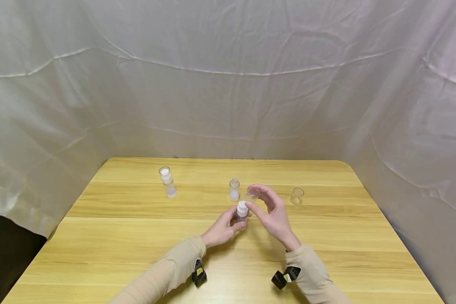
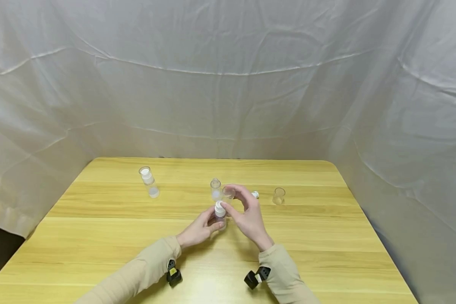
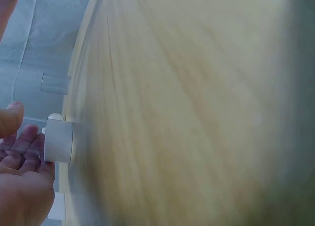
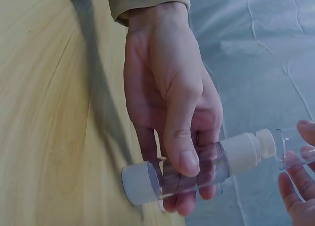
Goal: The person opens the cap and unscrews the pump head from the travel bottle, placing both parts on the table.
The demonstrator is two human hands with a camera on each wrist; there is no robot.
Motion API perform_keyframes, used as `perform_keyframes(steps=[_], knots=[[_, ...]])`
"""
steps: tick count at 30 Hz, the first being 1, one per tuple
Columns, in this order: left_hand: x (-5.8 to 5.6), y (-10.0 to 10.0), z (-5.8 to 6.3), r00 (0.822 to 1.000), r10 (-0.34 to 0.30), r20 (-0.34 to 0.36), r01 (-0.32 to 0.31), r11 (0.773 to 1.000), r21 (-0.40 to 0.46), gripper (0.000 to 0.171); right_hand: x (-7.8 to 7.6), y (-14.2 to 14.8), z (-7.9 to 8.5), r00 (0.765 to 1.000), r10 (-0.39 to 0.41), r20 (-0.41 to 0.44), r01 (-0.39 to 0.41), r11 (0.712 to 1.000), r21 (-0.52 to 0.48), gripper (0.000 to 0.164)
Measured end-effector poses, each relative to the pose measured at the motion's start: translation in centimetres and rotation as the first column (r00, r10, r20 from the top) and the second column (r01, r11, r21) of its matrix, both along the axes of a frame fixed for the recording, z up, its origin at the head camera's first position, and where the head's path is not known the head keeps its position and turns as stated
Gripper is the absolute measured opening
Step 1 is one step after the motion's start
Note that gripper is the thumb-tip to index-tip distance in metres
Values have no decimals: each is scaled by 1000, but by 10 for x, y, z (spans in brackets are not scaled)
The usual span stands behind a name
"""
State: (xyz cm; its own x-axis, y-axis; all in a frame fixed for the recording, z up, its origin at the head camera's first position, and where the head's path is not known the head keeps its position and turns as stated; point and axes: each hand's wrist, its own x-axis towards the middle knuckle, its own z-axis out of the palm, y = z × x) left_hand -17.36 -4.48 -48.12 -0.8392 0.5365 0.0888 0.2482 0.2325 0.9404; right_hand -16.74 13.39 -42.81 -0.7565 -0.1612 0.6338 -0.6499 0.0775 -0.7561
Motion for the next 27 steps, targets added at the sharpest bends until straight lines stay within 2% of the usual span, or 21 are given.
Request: perform_keyframes(steps=[5,8,16,23,27], knots=[[0,0,0,1000,6,15,-6,1000,-1,42,1,10,-3,998,-68,12,68,996,-58,47],[0,0,1,1000,7,19,-7,1000,6,43,0,20,-5,992,-119,37,121,991,-60,48],[1,0,1,1000,0,19,-1,1000,6,41,0,47,-14,955,-269,122,266,963,41,47],[1,0,1,999,11,32,-11,1000,10,43,-2,65,-19,936,-314,156,305,949,79,45],[0,1,0,999,10,38,-10,1000,7,42,-1,73,-21,924,-348,158,327,934,141,45]])
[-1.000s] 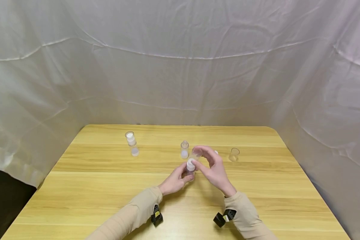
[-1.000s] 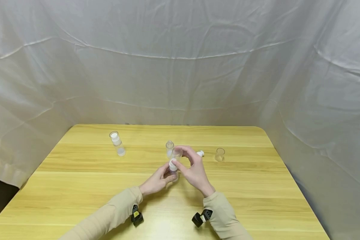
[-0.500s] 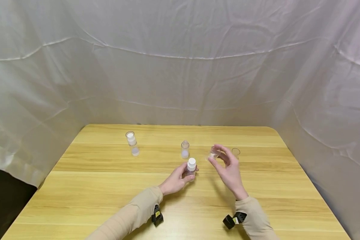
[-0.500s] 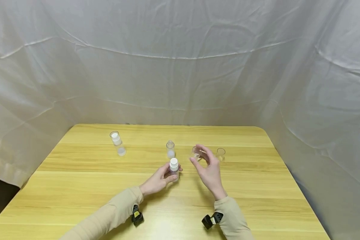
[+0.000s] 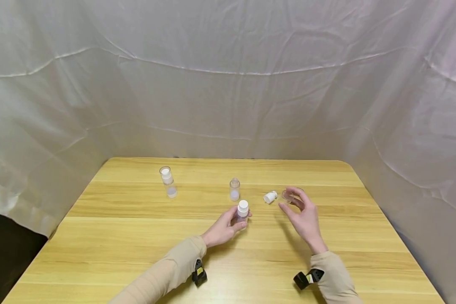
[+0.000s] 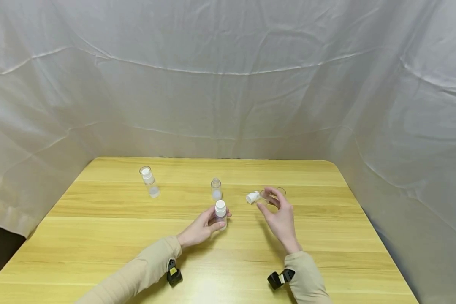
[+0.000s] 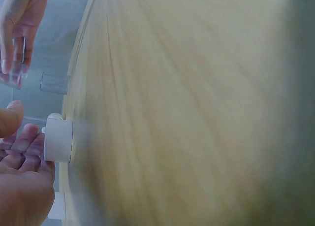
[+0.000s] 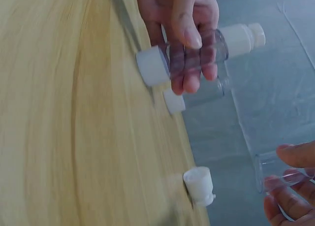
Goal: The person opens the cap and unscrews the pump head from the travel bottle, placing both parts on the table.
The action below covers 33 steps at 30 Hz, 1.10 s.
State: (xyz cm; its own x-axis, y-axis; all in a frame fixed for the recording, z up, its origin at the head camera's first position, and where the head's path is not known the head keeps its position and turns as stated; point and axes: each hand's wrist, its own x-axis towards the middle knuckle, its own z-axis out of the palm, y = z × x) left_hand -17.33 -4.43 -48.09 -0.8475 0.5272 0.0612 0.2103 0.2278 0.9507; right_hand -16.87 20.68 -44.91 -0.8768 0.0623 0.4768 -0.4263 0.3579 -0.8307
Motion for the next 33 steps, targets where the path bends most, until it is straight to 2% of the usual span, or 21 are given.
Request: perform_keyframes(steps=[13,33], knots=[[-1,0,0,1000,-2,-1,2,1000,-6,41,1,12,-6,993,-17,118,-1,988,153,47],[1,0,2,1000,0,-4,0,1000,-15,40,0,16,-16,977,-7,214,-33,983,183,48]])
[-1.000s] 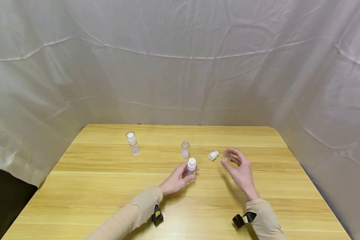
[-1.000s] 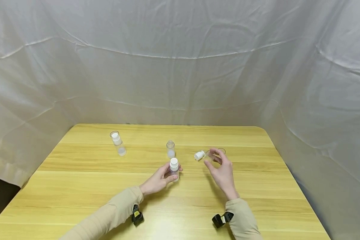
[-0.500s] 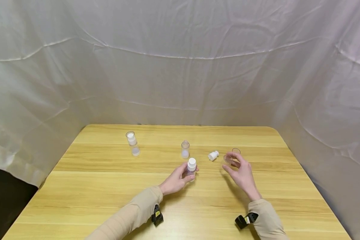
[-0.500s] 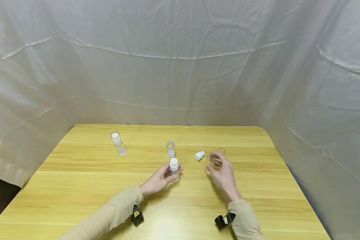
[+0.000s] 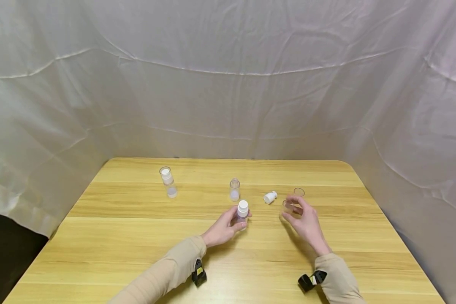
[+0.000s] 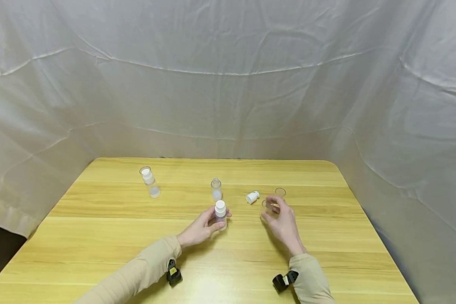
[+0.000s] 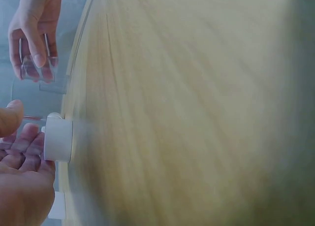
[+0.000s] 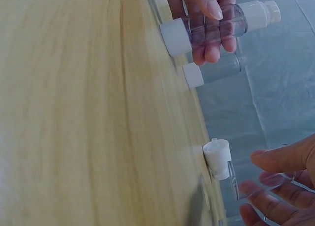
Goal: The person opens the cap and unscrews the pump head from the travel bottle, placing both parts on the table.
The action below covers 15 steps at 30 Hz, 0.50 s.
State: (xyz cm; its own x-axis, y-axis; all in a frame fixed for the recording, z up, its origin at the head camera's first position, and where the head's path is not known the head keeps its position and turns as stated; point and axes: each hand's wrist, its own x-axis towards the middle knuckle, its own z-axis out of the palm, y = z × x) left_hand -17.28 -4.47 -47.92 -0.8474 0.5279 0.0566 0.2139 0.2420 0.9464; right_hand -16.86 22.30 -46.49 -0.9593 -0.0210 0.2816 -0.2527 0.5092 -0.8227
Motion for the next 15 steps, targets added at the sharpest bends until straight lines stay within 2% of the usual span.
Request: perform_keyframes(steps=[10,15], knots=[[1,0,1,1000,1,5,-1,1000,-1,40,1,-1,0,999,7,48,-7,1000,1,50],[0,0,0,1000,-1,8,1,1000,2,40,1,-1,0,999,11,36,-12,1000,22,48]])
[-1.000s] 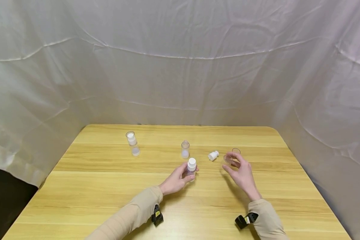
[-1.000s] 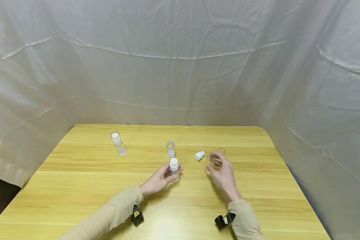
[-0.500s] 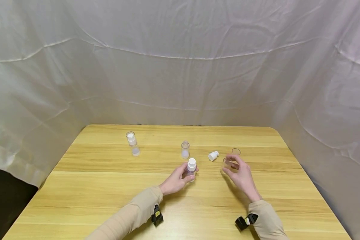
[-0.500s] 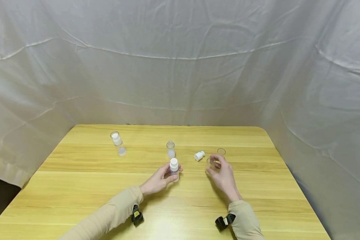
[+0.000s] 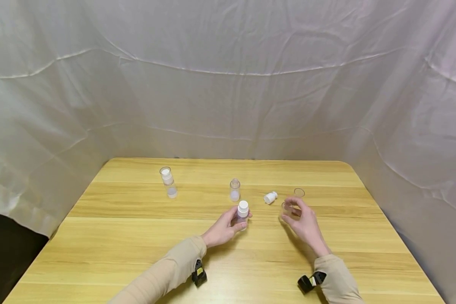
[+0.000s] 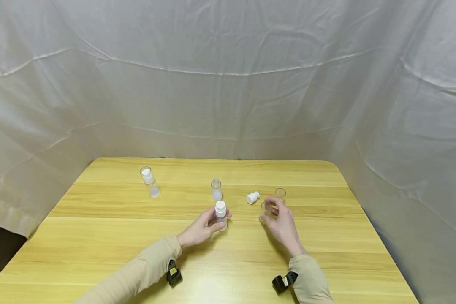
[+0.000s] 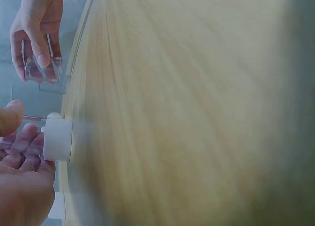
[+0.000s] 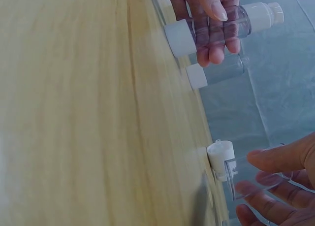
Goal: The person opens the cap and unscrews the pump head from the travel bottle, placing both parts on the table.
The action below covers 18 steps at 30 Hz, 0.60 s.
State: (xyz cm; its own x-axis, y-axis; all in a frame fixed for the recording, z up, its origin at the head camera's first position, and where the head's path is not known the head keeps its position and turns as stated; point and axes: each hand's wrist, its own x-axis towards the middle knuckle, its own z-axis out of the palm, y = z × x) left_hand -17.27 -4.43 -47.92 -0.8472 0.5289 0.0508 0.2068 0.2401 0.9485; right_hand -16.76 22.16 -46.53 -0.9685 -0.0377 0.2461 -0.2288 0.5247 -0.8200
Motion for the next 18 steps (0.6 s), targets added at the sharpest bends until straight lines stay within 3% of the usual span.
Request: perform_keyframes(steps=[18], knots=[[-1,1,-2,1000,5,2,-5,1000,1,41,0,1,-5,998,28,62,-28,1000,-2,48]])
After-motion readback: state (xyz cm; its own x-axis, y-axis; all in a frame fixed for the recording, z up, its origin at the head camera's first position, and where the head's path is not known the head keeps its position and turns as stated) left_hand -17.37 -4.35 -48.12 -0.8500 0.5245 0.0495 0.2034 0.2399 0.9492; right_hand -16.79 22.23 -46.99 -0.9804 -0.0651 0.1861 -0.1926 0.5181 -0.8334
